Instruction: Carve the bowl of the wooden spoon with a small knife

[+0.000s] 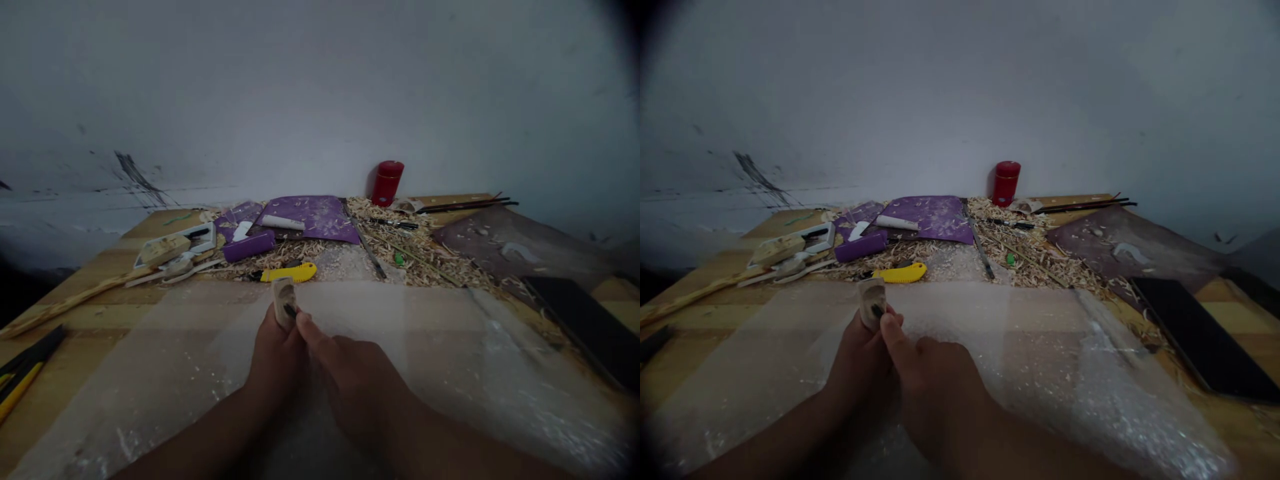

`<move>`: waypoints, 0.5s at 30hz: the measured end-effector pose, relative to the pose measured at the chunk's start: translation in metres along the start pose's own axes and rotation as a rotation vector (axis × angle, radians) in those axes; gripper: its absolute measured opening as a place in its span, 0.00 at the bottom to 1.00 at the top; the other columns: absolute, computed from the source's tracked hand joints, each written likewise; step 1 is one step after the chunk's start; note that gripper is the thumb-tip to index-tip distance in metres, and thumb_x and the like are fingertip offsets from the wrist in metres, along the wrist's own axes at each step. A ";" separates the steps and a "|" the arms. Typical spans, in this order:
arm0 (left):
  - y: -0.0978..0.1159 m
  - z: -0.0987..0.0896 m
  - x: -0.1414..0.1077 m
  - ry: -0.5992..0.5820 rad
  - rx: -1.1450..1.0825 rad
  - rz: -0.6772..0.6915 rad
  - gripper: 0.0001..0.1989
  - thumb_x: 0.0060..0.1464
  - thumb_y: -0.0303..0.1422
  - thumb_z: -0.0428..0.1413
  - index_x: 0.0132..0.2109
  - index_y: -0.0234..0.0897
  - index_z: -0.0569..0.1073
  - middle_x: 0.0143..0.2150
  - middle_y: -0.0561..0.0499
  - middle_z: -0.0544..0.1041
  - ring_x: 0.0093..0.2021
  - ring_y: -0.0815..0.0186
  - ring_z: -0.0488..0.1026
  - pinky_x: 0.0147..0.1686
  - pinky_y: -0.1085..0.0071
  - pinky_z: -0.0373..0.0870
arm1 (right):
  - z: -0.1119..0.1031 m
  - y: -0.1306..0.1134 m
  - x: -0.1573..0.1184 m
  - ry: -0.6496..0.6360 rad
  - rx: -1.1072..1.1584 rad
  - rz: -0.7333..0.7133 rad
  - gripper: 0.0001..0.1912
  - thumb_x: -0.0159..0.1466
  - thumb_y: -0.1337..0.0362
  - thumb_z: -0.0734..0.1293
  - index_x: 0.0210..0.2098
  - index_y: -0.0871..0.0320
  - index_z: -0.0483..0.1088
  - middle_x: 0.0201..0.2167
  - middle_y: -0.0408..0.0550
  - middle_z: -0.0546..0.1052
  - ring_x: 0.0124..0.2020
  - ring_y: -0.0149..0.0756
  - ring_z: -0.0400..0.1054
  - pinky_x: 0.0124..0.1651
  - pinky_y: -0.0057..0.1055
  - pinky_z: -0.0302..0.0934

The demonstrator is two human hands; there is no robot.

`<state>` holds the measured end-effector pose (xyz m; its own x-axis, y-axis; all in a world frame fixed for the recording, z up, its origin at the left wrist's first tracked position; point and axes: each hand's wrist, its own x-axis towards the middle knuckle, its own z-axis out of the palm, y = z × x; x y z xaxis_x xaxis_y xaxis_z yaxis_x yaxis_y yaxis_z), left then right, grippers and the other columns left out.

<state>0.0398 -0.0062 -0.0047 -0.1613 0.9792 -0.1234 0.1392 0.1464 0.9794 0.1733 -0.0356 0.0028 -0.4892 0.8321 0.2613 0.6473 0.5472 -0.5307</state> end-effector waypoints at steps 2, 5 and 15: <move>-0.001 0.001 0.000 -0.001 -0.018 -0.015 0.09 0.46 0.37 0.54 0.32 0.38 0.64 0.19 0.59 0.64 0.17 0.73 0.57 0.19 0.76 0.57 | -0.001 -0.001 0.001 0.000 0.058 0.019 0.26 0.61 0.70 0.53 0.60 0.60 0.51 0.34 0.54 0.76 0.34 0.40 0.71 0.34 0.34 0.63; -0.001 0.003 -0.003 -0.021 -0.047 -0.026 0.09 0.46 0.37 0.55 0.32 0.38 0.63 0.21 0.58 0.65 0.19 0.73 0.60 0.20 0.76 0.59 | -0.005 -0.005 0.003 0.028 0.210 0.074 0.24 0.64 0.69 0.52 0.59 0.60 0.53 0.38 0.53 0.76 0.37 0.39 0.71 0.39 0.34 0.63; 0.006 0.012 -0.006 -0.144 -0.327 -0.196 0.09 0.45 0.34 0.55 0.29 0.38 0.60 0.17 0.60 0.64 0.17 0.74 0.60 0.17 0.78 0.58 | -0.019 0.000 0.005 0.018 0.372 0.132 0.24 0.62 0.70 0.56 0.58 0.55 0.55 0.50 0.49 0.70 0.47 0.38 0.66 0.48 0.36 0.59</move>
<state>0.0533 -0.0096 -0.0003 -0.0120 0.9503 -0.3110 -0.2025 0.3023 0.9315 0.1816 -0.0299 0.0193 -0.4036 0.8964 0.1833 0.4467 0.3679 -0.8156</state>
